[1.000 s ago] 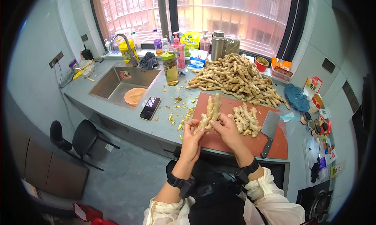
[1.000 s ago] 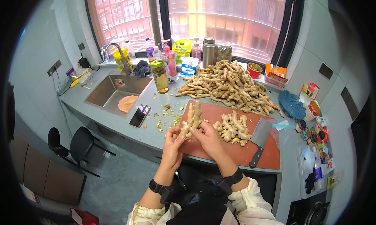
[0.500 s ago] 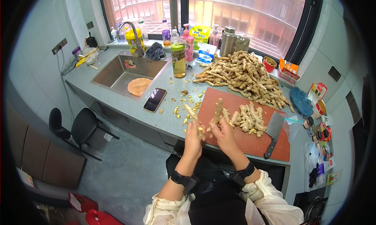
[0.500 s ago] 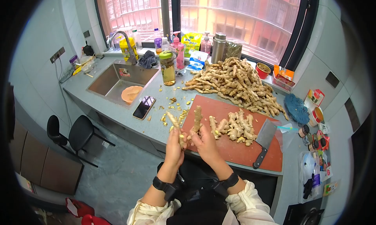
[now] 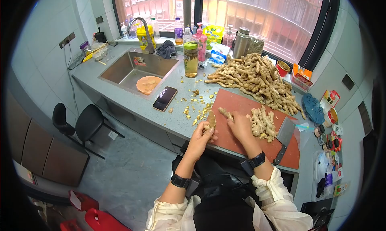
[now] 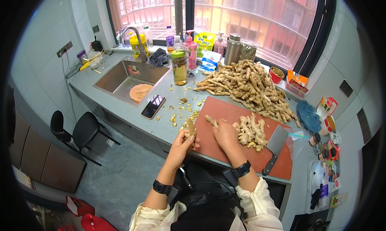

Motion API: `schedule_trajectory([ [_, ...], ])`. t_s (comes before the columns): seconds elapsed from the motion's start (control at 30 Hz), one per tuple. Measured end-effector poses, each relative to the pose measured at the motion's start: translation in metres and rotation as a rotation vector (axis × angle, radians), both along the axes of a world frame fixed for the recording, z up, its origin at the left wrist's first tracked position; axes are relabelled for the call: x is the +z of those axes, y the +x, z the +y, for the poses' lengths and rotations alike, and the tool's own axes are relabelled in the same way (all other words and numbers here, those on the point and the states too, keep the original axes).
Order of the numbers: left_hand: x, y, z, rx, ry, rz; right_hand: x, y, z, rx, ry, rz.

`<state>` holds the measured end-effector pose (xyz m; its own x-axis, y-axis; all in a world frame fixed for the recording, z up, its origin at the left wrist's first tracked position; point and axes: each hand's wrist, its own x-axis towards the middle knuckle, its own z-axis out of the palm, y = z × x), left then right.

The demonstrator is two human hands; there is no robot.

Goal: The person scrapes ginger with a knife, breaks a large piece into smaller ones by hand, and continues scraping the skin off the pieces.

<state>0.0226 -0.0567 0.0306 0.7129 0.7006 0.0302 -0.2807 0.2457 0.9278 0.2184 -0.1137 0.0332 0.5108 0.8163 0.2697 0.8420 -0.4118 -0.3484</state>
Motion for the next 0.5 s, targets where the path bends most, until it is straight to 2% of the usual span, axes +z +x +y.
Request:
schedule_trajectory([
  [0.13,-0.006,-0.001,-0.001,0.065,0.114,-0.029,0.009,-0.009,-0.001,-0.029,-0.132,-0.059],
  [0.17,-0.006,-0.002,0.000,0.105,0.227,0.021,0.010,-0.009,-0.004,-0.030,-0.132,-0.057],
  [0.2,-0.006,-0.003,0.000,0.146,0.340,0.070,0.011,-0.008,-0.010,-0.015,-0.035,-0.045],
  [0.23,-0.006,-0.002,0.000,0.143,0.340,0.072,0.012,-0.007,-0.016,-0.001,0.061,-0.033],
  [0.33,0.001,-0.002,-0.004,0.249,0.438,0.151,0.021,0.008,-0.049,-0.075,0.175,0.060],
  [0.4,0.007,-0.003,-0.004,0.343,0.585,0.196,0.021,0.027,-0.084,-0.121,0.246,-0.013],
  [0.5,0.006,-0.002,-0.003,0.359,0.587,0.206,0.027,0.048,-0.144,-0.313,0.159,-0.029],
])
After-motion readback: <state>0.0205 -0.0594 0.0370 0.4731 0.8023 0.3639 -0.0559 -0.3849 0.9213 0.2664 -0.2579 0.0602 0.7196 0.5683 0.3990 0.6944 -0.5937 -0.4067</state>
